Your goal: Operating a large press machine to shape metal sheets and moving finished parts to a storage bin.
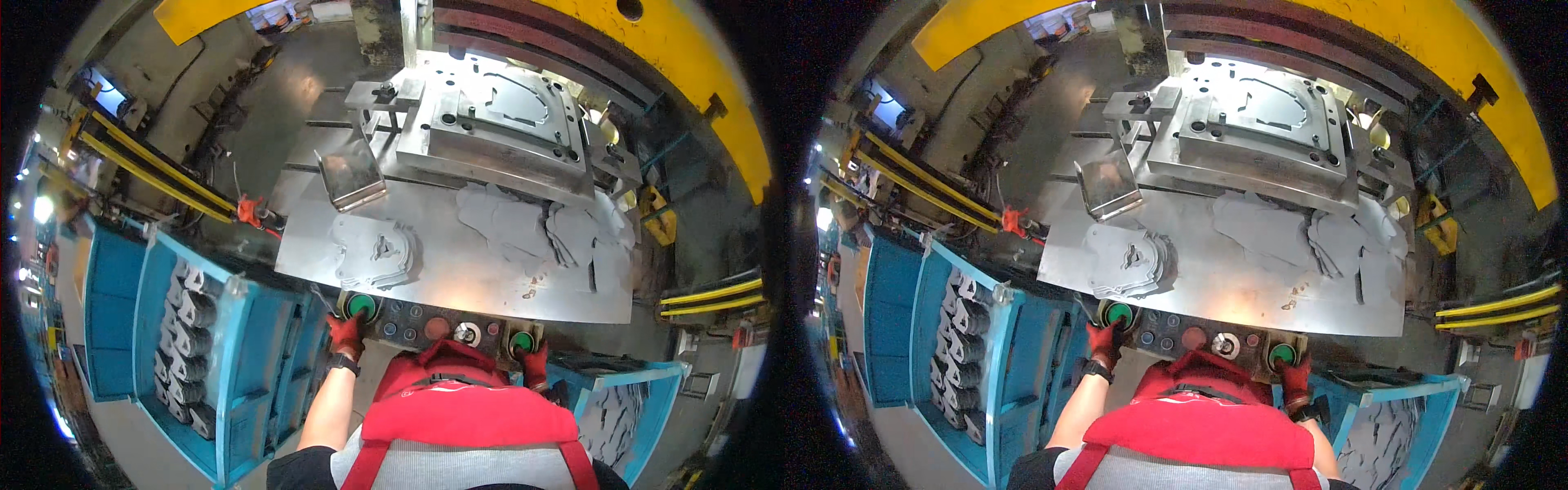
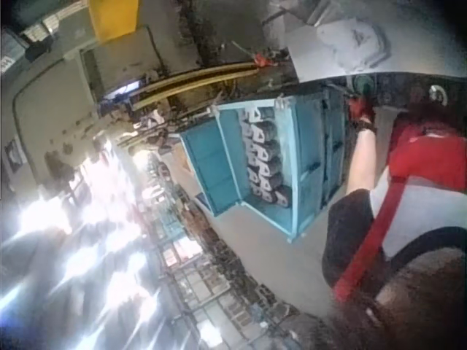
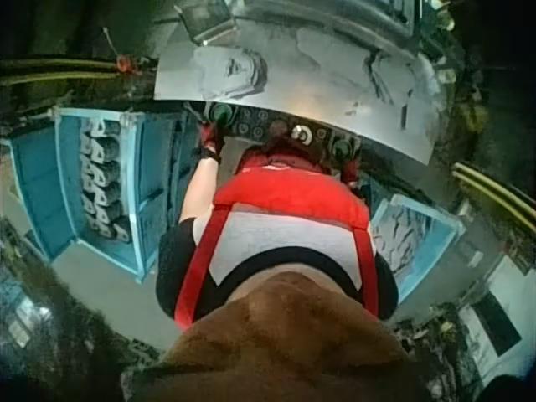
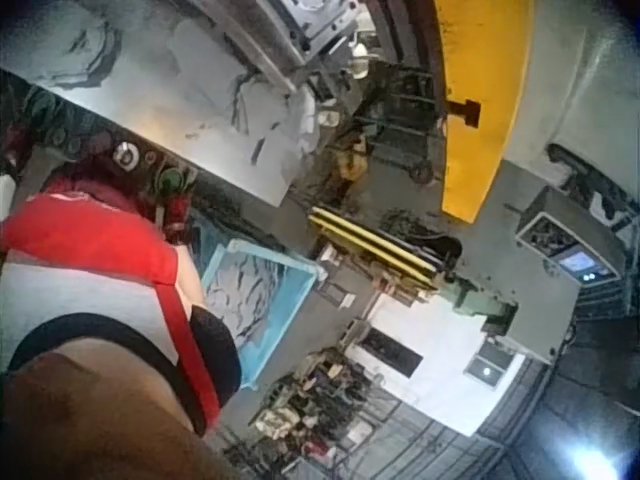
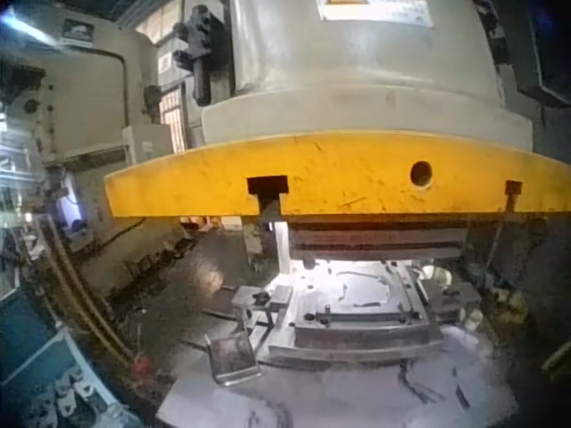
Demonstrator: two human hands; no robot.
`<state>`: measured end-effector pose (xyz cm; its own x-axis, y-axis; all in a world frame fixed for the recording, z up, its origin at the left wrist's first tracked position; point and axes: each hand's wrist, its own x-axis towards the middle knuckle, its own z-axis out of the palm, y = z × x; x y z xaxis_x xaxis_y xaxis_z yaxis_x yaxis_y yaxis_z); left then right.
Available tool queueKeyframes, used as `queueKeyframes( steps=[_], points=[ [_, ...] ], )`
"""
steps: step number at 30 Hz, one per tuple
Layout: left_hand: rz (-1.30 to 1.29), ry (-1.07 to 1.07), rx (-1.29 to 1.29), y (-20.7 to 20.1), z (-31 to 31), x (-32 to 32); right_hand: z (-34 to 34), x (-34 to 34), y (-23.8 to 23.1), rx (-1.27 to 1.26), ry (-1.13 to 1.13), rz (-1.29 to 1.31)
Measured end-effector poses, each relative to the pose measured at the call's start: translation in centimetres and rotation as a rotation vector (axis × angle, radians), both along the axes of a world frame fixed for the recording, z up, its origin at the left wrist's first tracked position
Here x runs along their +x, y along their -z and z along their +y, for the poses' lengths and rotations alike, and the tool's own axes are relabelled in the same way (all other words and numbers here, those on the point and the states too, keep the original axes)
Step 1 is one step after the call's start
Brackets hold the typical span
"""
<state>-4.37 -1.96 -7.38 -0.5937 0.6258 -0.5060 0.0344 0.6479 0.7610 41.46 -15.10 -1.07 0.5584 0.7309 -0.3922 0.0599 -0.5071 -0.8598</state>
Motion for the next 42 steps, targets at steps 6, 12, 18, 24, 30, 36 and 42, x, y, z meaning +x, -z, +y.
queueKeyframes(
  steps=[6, 12, 18, 24, 30, 36, 42],
  points=[
    [-0.06, 0.054, -0.032, -9.2, 1.8, 4.9, -3.1, 2.3, 6.2, 0.068, 0.111, -0.155],
    [-0.168, -0.053, 0.068, -6.2, 0.8, 3.1, -1.1, 0.0, 0.8, -0.098, 0.135, -0.122],
    [0.028, -0.011, 0.015, -3.2, 0.8, 1.7, -0.3, -1.0, -2.5, -0.315, 0.107, -0.21],
    [-0.256, -0.135, 0.07, -10.0, -0.1, 4.1, -1.8, 0.4, 2.5, -0.063, 0.063, -0.272],
    [-0.532, -0.449, 0.344, -13.2, -2.2, 2.4, -2.2, 2.3, 4.2, 0.04, 0.041, -0.03],
    [-0.447, 0.088, 0.544, -19.4, -2.9, 4.1, -2.4, 2.2, 4.0, -0.001, 0.115, -0.049],
    [0.37, 1.206, 0.659, -21.7, 4.7, 5.2, -2.5, 2.6, 4.8, -0.037, 0.058, -0.071]
  ],
)
